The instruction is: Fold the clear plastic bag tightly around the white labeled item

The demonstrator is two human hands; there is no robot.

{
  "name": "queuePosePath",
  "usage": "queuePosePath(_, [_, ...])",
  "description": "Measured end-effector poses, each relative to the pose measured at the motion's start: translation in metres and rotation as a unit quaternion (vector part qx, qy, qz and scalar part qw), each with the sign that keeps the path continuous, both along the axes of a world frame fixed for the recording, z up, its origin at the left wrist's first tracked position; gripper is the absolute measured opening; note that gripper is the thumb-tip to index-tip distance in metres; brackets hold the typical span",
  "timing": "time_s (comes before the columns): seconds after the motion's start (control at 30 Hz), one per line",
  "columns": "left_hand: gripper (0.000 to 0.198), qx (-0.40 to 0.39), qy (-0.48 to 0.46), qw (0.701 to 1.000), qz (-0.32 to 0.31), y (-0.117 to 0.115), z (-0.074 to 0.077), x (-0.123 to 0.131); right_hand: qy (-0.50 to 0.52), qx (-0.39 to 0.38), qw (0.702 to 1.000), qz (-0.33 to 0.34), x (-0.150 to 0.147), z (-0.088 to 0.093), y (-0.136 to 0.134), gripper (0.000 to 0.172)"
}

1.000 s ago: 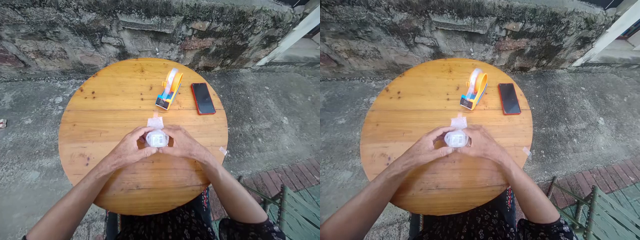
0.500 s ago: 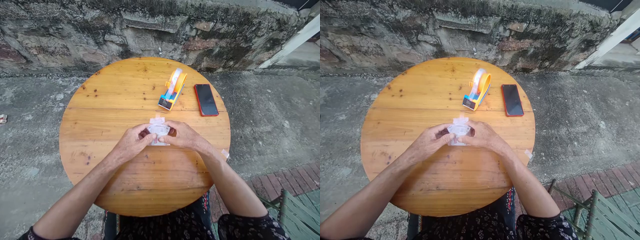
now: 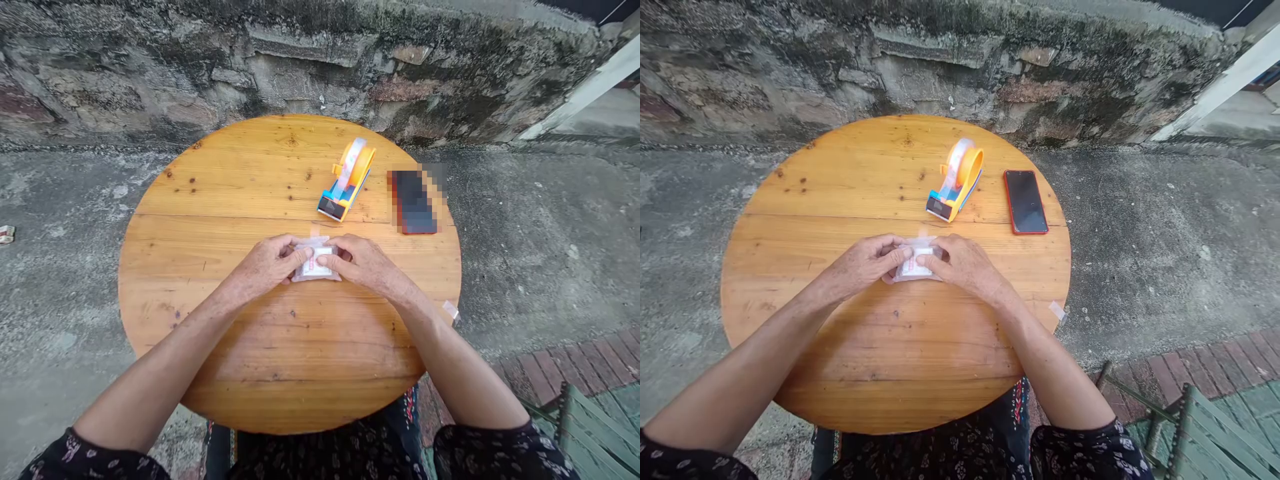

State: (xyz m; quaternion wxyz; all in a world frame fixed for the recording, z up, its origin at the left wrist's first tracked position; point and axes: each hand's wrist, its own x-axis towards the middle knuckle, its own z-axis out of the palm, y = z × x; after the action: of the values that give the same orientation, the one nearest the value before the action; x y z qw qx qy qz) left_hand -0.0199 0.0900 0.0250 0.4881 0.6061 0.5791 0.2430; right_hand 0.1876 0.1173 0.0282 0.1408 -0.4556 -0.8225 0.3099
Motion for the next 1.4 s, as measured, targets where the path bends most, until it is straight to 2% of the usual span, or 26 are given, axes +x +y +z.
queuePosePath(0.2, [0.039,0.004,0.012,1.0,-0.009,-0.005,0.003,0.001,-0.024,-0.02,0.999,0.026,-0.001,0.006,-0.002,0.037])
queuePosePath(0.43, [0.038,0.018,0.037,0.999,-0.023,-0.04,-0.003,-0.003,-0.032,-0.051,0.997,0.057,-0.001,0.017,-0.032,0.032])
queuePosePath(0.63, [0.034,0.03,0.06,0.998,-0.018,-0.063,0.0,-0.001,-0.03,-0.04,0.995,0.085,-0.001,0.016,-0.046,0.028])
queuePosePath(0.73, [0.033,0.141,0.095,0.985,0.041,-0.08,-0.002,0.002,-0.026,-0.038,0.996,0.076,0.0,0.013,-0.046,0.029])
queuePosePath(0.83, [0.028,0.337,0.148,0.926,0.078,-0.103,-0.007,0.008,-0.023,-0.03,0.997,0.063,0.001,0.011,-0.047,0.029])
queuePosePath(0.9, [0.031,0.411,0.167,0.894,0.059,-0.117,-0.012,0.014,-0.023,-0.026,0.997,0.065,0.001,0.01,-0.047,0.029])
queuePosePath(0.97, [0.036,0.446,0.173,0.878,0.028,-0.126,-0.015,0.02,-0.021,-0.02,0.997,0.07,0.001,0.01,-0.048,0.029])
queuePosePath(1.07, [0.04,0.453,0.181,0.873,-0.005,-0.129,-0.019,0.028,-0.009,-0.011,0.997,0.075,0.001,0.008,-0.049,0.029])
queuePosePath(1.23, [0.038,0.43,0.216,0.876,-0.014,-0.126,-0.02,0.032,0.029,-0.021,0.996,0.078,0.009,0.01,-0.046,0.026])
queuePosePath(1.4, [0.037,0.41,0.226,0.883,-0.012,-0.127,-0.017,0.035,0.029,-0.02,0.999,0.022,0.015,0.009,-0.024,0.021])
